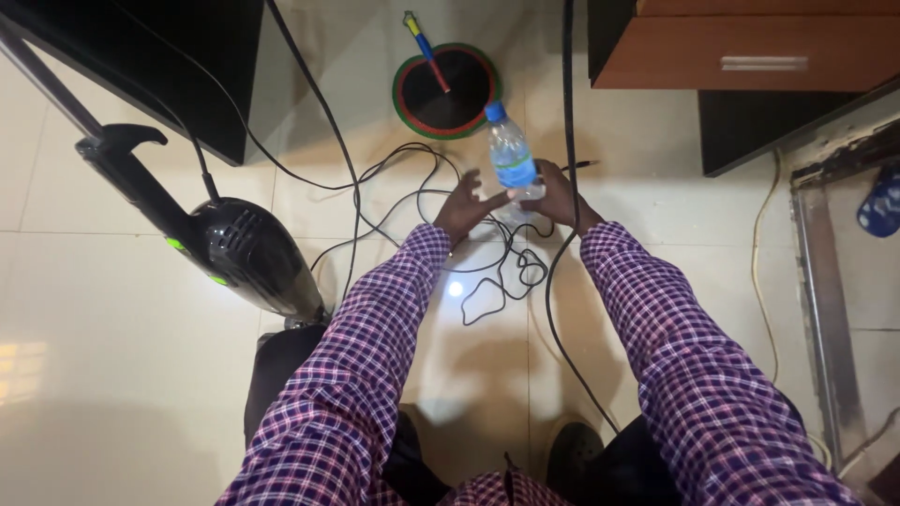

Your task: The recorder manipulates a vacuum cleaner, adjusts a power strip, moves a chair with clothes on it, and handles a water bottle in a bedroom.

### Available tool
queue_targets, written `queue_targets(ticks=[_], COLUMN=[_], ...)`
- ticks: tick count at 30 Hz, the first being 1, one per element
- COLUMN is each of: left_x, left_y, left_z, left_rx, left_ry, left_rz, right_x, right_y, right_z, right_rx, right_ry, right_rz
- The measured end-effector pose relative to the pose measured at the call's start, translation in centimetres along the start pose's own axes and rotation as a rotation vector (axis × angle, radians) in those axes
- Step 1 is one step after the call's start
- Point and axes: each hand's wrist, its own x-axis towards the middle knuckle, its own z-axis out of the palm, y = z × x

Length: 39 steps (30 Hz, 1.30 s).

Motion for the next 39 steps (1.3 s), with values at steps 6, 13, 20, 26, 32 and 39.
queue_targets(ticks=[6, 13, 20, 26, 32, 39], left_x=[1.2, -2.0, -2.2, -1.0, -1.7, -1.9], left_y=[2.3, 6.3, 5.6, 4.6, 5.5, 5.5], left_z=[-1.6, -4.3, -7.4, -8.4, -9.2, -10.8], left_rx=[-0.335, -0.163, -0.040, -0.081, -0.335, -0.320], left_ry=[0.265, 0.341, 0.378, 0.535, 0.594, 0.690], left_rz=[0.354, 0.173, 0.306, 0.198, 0.241, 0.307], right_x=[1.9, 1.7, -5.9, -7.6, -8.5, -1.0], right_y=[-5.3, -2.5, -16.8, -27.0, -33.6, -27.3], right_z=[-1.7, -7.4, -15.3, -5.9, -2.9, 4.3], right_rx=[0.527, 0.483, 1.013, 0.657, 0.115, 0.579], right_ry=[-0.248, -0.113, 0.786, 0.468, 0.673, 0.680], right_rz=[-0.054, 0.112, -0.162, -0.283, -0.695, -0.401])
